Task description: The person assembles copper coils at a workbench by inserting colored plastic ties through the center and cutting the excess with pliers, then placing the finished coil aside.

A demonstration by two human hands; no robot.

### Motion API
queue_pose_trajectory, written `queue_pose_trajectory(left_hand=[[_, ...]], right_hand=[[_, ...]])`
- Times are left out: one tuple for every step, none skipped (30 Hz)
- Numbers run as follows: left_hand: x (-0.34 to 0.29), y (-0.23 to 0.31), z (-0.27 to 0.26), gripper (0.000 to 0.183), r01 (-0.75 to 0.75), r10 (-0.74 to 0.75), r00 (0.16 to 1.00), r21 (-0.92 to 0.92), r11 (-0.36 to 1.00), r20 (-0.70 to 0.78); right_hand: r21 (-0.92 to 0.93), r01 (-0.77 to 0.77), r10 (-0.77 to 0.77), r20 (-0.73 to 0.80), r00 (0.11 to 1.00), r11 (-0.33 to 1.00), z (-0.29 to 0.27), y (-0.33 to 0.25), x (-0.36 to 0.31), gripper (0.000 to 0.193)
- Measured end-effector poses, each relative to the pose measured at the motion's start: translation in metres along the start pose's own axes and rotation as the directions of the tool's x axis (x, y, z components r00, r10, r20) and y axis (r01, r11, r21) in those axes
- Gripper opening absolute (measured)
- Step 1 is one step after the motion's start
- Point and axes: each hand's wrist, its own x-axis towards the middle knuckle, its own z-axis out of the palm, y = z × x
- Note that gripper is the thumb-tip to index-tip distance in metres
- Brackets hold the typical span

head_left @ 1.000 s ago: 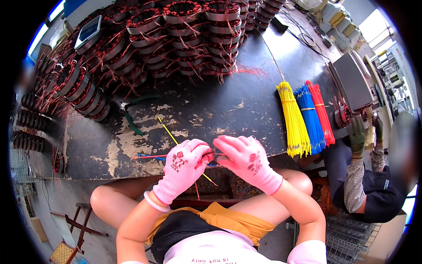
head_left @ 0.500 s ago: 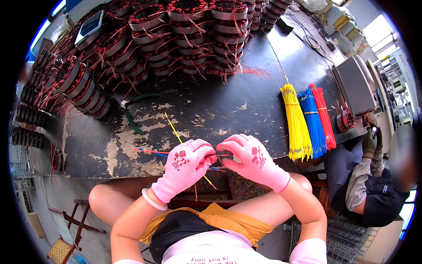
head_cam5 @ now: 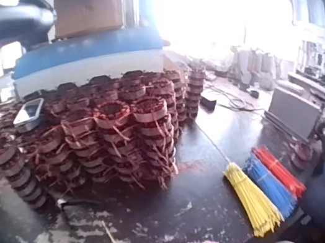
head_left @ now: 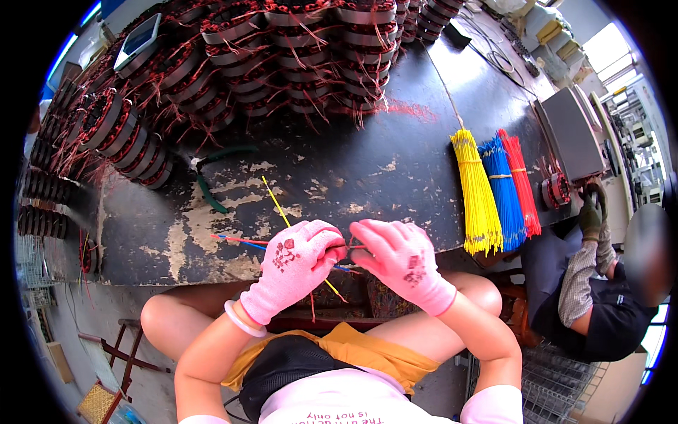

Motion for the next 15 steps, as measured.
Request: queue_pose_trajectory(left_hand=[[0.0,0.0,0.0,0.014,-0.01,0.01,1.0,0.009,1.0,-0.007],[0.0,0.0,0.001,0.014,-0.009,0.009,1.0,-0.005,1.0,0.01],[0.001,0.001,0.0,0.014,-0.005,0.005,1.0,-0.013,1.0,0.022],[0.001,0.002,-0.001,0.014,0.0,0.001,0.999,-0.022,1.0,0.035],[0.0,0.002,-0.002,0.014,0.0,0.0,0.999,-0.01,1.0,0.041],[0.0,0.002,-0.003,0.014,-0.001,0.001,0.999,-0.001,1.0,0.044],[0.0,0.002,-0.004,0.014,-0.002,0.002,0.999,0.007,1.0,0.047],[0.0,0.001,-0.003,0.014,-0.001,0.001,0.999,-0.003,1.0,0.04],[-0.001,0.001,-0.001,0.014,0.001,-0.001,0.999,-0.011,1.0,0.032],[-0.001,0.001,0.0,0.014,0.004,-0.003,1.0,-0.02,1.0,0.023],[0.0,0.001,0.0,0.015,0.003,-0.003,1.0,-0.011,1.0,0.018],[0.0,0.002,0.0,0.015,-0.001,0.001,1.0,-0.003,1.0,0.02],[0.0,0.002,0.0,0.015,-0.004,0.004,1.0,0.005,1.0,0.022],[0.001,0.002,-0.001,0.015,-0.014,0.013,1.0,0.008,1.0,0.026],[0.001,0.002,-0.001,0.015,-0.023,0.023,0.999,0.011,1.0,0.031]], right_hand=[[-0.017,0.021,-0.021,0.038,0.999,1.0,0.006,0.001,-0.002,0.037],[0.218,-0.224,0.184,0.188,0.965,0.95,0.008,0.001,-0.006,0.032],[0.399,-0.465,0.324,0.373,0.87,0.79,0.01,0.001,-0.005,0.027],[0.499,-0.677,0.385,0.569,0.727,0.542,0.01,0.0,-0.002,0.023],[0.447,-0.893,0.349,0.829,0.436,0.053,0.005,0.004,0.002,0.023],[0.469,-0.882,0.316,0.831,0.458,0.046,0.004,0.004,0.003,0.024],[0.49,-0.871,0.282,0.831,0.48,0.037,0.002,0.005,0.003,0.025],[0.511,-0.859,0.248,0.829,0.501,0.027,0.0,0.006,0.003,0.026],[0.474,-0.835,0.272,0.795,0.542,0.279,-0.008,0.008,0.006,0.022],[0.506,-0.641,0.28,0.615,0.737,0.577,-0.008,0.009,0.006,0.021],[0.437,-0.383,0.198,0.411,0.89,0.814,-0.006,0.011,0.006,0.021],[0.273,-0.105,0.047,0.211,0.976,0.956,-0.006,0.011,0.004,0.021],[0.3,-0.059,0.0,0.194,0.981,0.952,-0.004,0.01,0.005,0.021],[0.378,-0.189,0.095,0.255,0.962,0.906,-0.002,0.008,0.006,0.02],[0.444,-0.317,0.181,0.322,0.929,0.838,0.0,0.007,0.007,0.02]])
